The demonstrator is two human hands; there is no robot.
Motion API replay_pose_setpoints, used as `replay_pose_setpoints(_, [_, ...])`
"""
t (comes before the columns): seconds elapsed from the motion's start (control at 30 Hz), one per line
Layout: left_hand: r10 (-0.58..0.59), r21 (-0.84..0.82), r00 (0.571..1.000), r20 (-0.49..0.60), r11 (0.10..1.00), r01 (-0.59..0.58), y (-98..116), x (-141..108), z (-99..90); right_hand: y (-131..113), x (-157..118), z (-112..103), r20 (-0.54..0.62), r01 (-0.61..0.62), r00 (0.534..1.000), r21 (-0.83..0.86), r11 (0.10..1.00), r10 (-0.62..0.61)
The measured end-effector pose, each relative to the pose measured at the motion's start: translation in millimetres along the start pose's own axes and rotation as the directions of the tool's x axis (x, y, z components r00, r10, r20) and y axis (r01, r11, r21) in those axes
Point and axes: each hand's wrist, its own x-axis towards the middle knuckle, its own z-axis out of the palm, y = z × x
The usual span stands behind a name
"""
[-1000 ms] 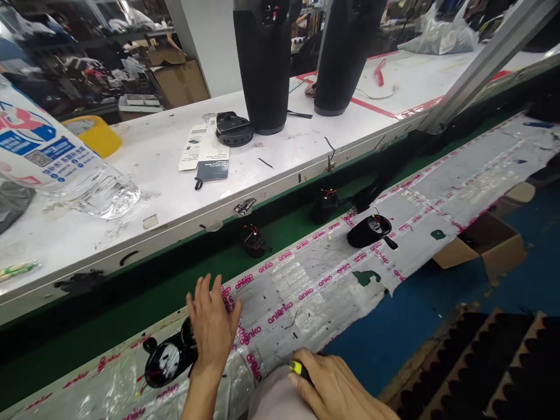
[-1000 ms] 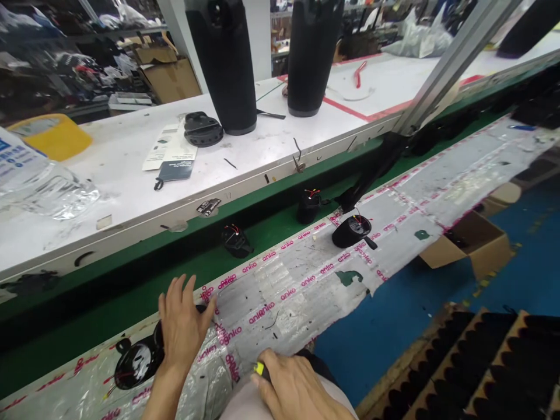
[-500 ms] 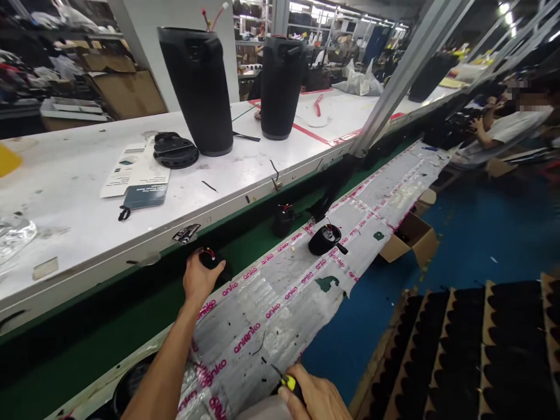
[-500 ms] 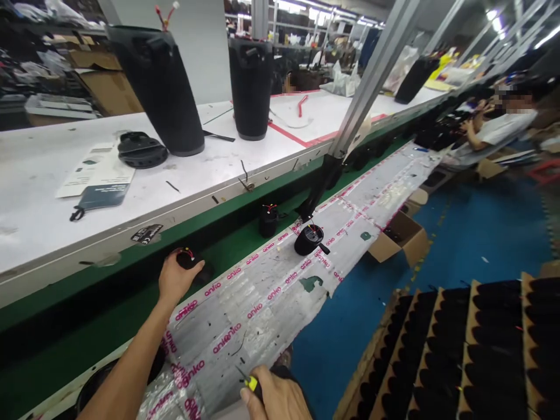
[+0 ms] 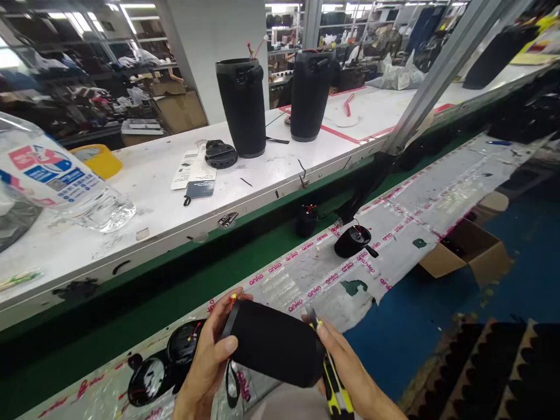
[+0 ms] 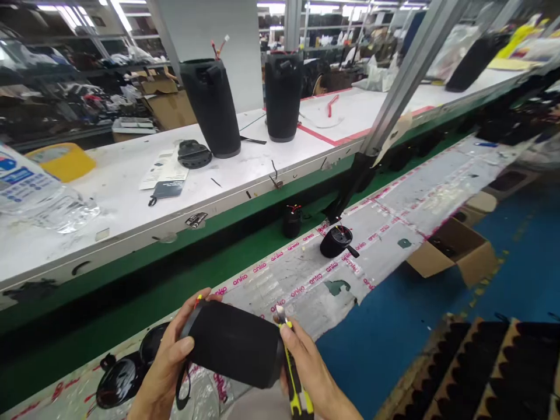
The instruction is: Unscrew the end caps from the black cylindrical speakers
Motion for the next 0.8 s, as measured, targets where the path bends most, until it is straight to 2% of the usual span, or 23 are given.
replay_pose_setpoints(0.07, [0.019, -0.024, 1.0, -0.005, 1.0, -0.02, 1.8, -5.8, 3.9, 1.9, -5.3, 5.7, 0.055, -0.042, 0.998, 0.145, 0.989, 0.034])
replay_pose_setpoints(0.13, [0.015, -0.084, 0.999, -0.031, 0.996, -0.017, -2.3, -9.9, 7.2, 4.4, -10.8, 9.7, 0.043, -0.023, 0.999, 0.193, 0.981, 0.015])
replay_pose_setpoints(0.23, [-0.046, -0.175, 0.991, -0.126, 0.984, 0.023, -19.1, -15.4, 10.7, 9.3, -16.2, 10.8, -0.003, 0.047, 0.999, 0.141, 0.989, -0.047])
replay_pose_setpoints(0.37, [-0.069, -0.156, 0.961, -0.267, 0.987, 0.027, -41.8, -20.8, 12.1, 14.7, -15.9, 1.8, -0.056, 0.139, 0.988, -0.044, 0.989, -0.142])
replay_pose_setpoints(0.47, [-0.059, -0.185, 0.971, -0.23, 0.983, 0.016, -46.4, -22.7, 14.2, 14.6, -12.6, -8.1, -0.029, 0.17, 0.984, -0.128, 0.977, -0.175])
replay_pose_setpoints(0.57, [-0.047, -0.198, 0.974, -0.222, 0.98, 0.002, -44.1, -23.9, 18.9, 12.1, -11.7, -12.3, 0.012, 0.17, 0.985, -0.138, 0.976, -0.17])
replay_pose_setpoints(0.8, [-0.15, -0.28, 0.919, -0.364, 0.959, 0.046, -48.1, -23.0, 17.6, 12.9, -17.0, 0.0, 0.062, 0.085, 0.995, -0.034, 0.996, -0.083])
